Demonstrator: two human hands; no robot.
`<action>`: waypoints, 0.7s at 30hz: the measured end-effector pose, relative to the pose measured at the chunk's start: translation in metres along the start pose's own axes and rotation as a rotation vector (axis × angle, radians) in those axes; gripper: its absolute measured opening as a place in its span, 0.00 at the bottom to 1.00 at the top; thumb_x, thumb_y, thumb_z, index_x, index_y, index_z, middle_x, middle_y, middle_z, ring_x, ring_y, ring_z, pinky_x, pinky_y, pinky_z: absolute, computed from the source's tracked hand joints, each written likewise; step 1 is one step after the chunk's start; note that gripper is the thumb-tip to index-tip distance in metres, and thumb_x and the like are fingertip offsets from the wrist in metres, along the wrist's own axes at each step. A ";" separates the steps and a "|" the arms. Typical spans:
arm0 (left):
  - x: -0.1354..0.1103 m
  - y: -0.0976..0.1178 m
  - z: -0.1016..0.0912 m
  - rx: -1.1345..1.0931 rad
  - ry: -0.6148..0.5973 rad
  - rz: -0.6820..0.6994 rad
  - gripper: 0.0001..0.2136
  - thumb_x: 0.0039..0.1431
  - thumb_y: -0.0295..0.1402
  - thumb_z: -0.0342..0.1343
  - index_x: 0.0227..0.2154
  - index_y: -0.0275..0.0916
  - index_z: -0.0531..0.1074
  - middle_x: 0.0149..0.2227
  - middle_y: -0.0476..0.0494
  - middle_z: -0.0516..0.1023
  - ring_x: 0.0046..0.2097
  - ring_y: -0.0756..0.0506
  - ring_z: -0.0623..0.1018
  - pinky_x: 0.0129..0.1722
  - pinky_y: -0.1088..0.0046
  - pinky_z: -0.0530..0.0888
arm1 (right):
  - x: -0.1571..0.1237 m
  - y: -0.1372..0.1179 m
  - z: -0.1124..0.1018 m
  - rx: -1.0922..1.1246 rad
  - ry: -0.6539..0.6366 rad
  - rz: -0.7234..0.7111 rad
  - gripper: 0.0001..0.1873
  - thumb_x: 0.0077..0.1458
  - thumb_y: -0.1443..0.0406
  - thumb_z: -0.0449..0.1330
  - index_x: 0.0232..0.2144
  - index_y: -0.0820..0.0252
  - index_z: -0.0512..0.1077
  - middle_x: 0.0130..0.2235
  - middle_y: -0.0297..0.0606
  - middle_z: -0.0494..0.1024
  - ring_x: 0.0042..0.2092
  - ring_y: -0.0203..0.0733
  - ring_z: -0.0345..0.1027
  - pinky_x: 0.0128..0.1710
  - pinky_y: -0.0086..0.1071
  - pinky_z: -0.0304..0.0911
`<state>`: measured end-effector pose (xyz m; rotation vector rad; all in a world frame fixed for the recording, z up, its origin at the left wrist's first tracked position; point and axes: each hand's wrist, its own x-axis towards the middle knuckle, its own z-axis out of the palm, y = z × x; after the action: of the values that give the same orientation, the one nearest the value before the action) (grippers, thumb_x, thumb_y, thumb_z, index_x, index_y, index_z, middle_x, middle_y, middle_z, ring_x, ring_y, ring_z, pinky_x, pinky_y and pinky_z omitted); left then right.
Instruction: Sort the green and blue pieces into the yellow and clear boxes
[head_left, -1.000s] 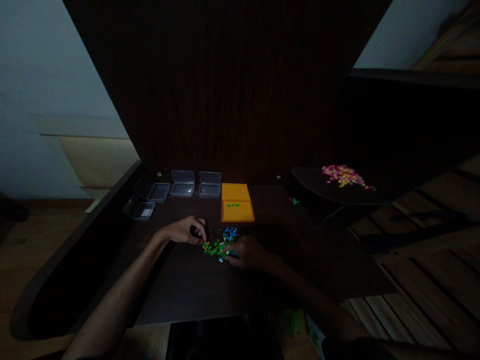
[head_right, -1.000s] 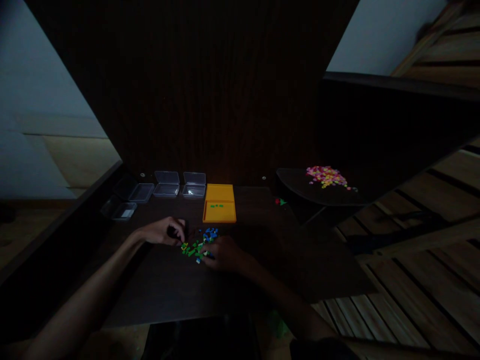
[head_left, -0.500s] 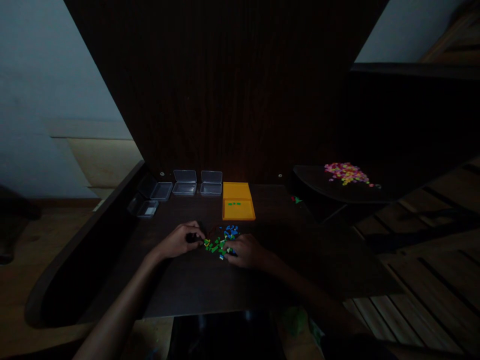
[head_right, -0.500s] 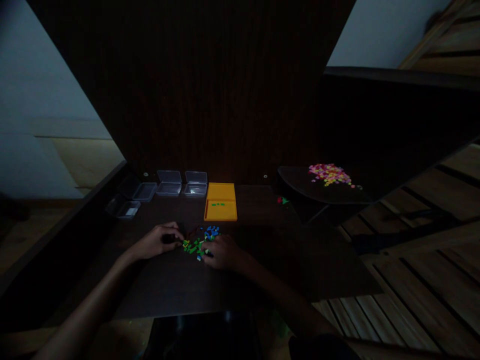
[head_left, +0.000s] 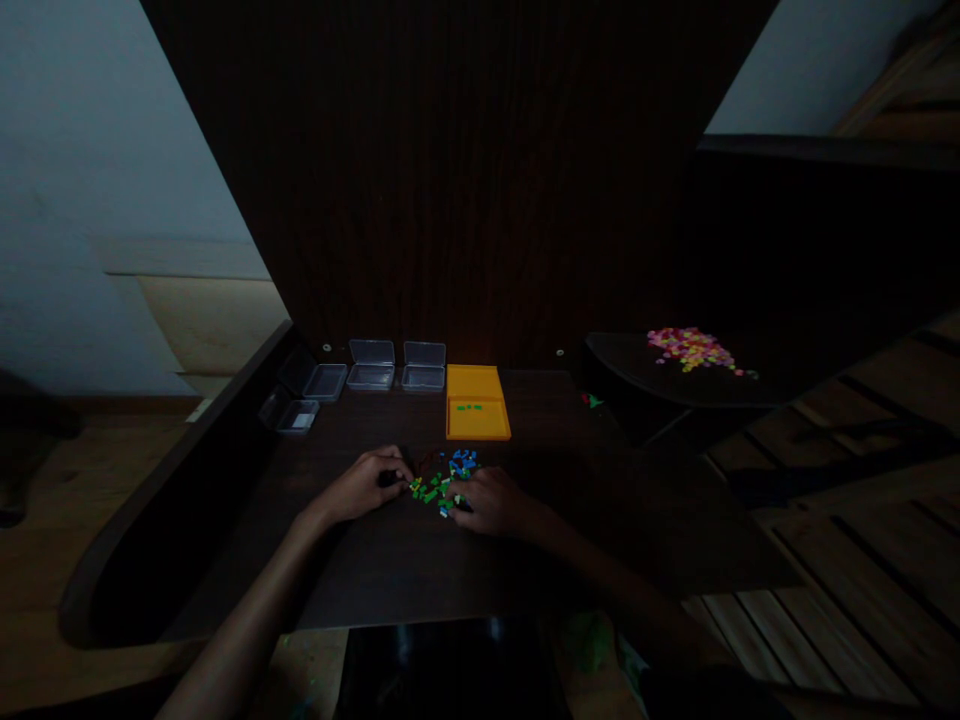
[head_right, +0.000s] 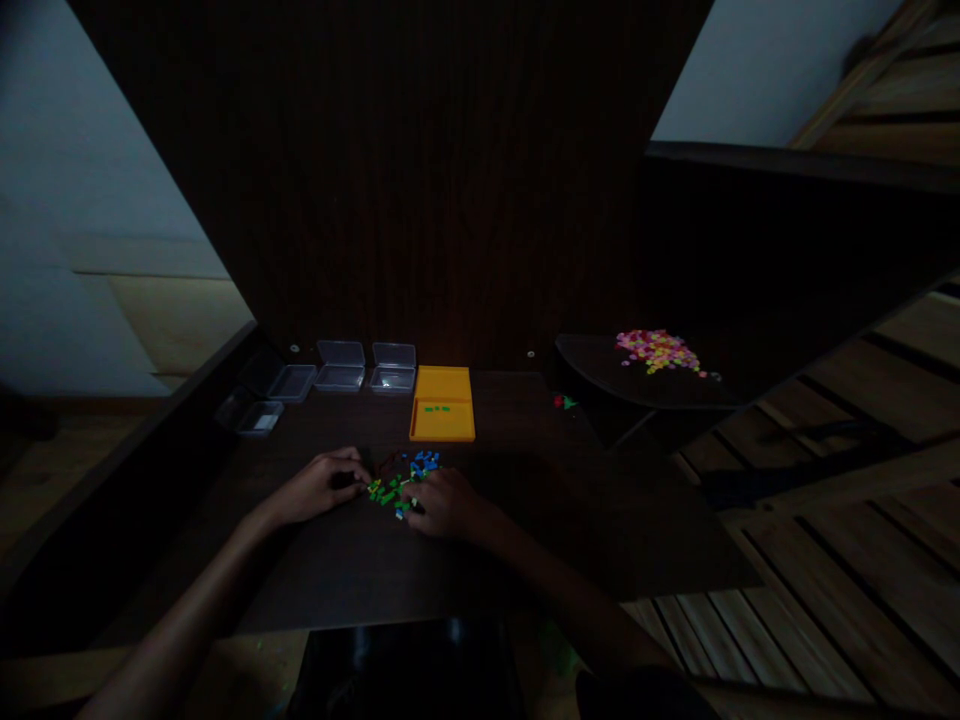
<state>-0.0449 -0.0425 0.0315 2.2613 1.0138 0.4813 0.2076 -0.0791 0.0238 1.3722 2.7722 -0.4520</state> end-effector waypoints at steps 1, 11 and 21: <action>0.000 0.000 0.000 0.001 0.001 0.000 0.08 0.57 0.27 0.53 0.33 0.38 0.77 0.34 0.46 0.73 0.37 0.49 0.73 0.39 0.76 0.69 | 0.000 0.000 -0.001 -0.001 -0.005 -0.002 0.16 0.59 0.55 0.57 0.46 0.52 0.74 0.40 0.41 0.79 0.45 0.45 0.70 0.44 0.33 0.59; 0.003 -0.002 -0.003 0.023 -0.014 0.000 0.08 0.58 0.28 0.52 0.34 0.38 0.77 0.34 0.45 0.73 0.37 0.48 0.73 0.39 0.76 0.69 | 0.002 -0.005 -0.008 -0.043 -0.044 -0.005 0.16 0.59 0.54 0.55 0.46 0.53 0.73 0.40 0.42 0.79 0.43 0.47 0.71 0.40 0.34 0.59; 0.005 0.000 -0.004 0.044 -0.033 -0.005 0.07 0.57 0.27 0.53 0.34 0.39 0.76 0.34 0.45 0.74 0.38 0.48 0.74 0.40 0.75 0.68 | 0.004 -0.004 -0.007 -0.051 -0.055 -0.021 0.16 0.60 0.55 0.55 0.46 0.54 0.73 0.40 0.42 0.79 0.44 0.46 0.70 0.41 0.33 0.59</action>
<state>-0.0442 -0.0373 0.0348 2.2971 1.0227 0.4226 0.2030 -0.0768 0.0310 1.3013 2.7367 -0.4095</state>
